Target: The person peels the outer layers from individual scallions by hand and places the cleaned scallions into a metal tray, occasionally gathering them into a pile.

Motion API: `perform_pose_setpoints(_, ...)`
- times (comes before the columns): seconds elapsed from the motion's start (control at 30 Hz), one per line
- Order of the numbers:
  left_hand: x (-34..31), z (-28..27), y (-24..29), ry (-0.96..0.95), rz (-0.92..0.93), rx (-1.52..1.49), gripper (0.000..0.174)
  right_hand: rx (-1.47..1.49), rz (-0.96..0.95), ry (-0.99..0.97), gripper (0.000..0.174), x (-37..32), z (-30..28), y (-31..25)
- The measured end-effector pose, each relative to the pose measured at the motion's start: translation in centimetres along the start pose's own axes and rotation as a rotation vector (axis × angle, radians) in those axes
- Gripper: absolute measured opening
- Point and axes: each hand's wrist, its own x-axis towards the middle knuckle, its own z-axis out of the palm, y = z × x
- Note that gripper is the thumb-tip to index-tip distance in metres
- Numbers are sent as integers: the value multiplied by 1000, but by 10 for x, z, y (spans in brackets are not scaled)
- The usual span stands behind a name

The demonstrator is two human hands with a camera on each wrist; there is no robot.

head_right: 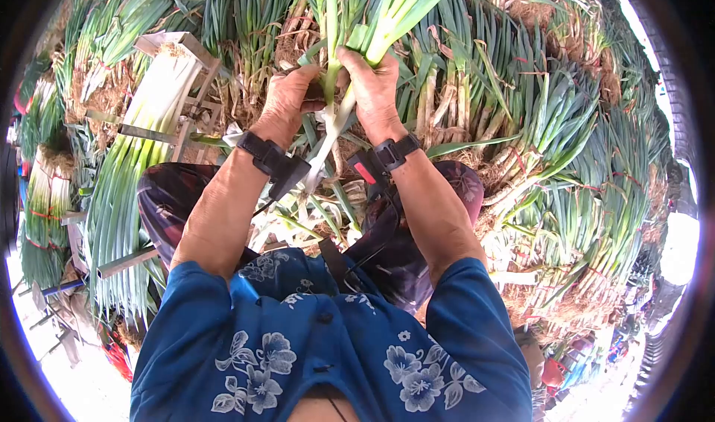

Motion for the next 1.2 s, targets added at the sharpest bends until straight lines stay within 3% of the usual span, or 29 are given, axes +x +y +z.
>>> perform_pose_setpoints(0.17,9,-11,-2,48,-170,85,24,-26,8,-48,5,-10,4,-7)
perform_pose_setpoints(0.4,16,-52,-42,18,-333,279,23,69,-138,-91,10,3,-7,-18)
perform_pose_setpoints(0.5,12,-74,-60,67,-328,371,21,129,-191,-78,8,11,-13,-35)
perform_pose_setpoints(0.57,3,-113,-85,-123,-33,531,24,154,-108,96,8,17,-21,-54)
perform_pose_setpoints(0.7,29,-173,-131,77,-204,515,33,215,-75,229,16,28,-51,-78)
perform_pose_setpoints(0.77,59,-245,-178,239,-152,748,40,266,-92,184,15,37,-81,-90)
perform_pose_setpoints(0.8,48,-255,-167,260,-191,920,41,290,-92,173,15,38,-88,-95)
perform_pose_setpoints(0.9,22,-223,-99,229,-215,1305,45,356,-91,147,15,41,-101,-95)
perform_pose_setpoints(0.93,36,-217,-104,322,-69,1304,47,381,-55,150,15,42,-101,-92)
perform_pose_setpoints(1.0,10,-137,-52,401,392,1077,36,366,-57,151,15,41,-92,-85)
perform_pose_setpoints(1.03,14,-115,-48,213,572,720,25,359,-55,134,15,42,-90,-81)
perform_pose_setpoints(1.1,0,-64,-18,3,451,424,30,429,-8,61,13,47,-96,-75)
perform_pose_setpoints(1.17,-11,-39,-5,-154,521,388,32,485,48,-34,14,50,-100,-76)
perform_pose_setpoints(1.2,-16,-37,-4,-132,598,381,27,436,5,-77,17,52,-103,-74)
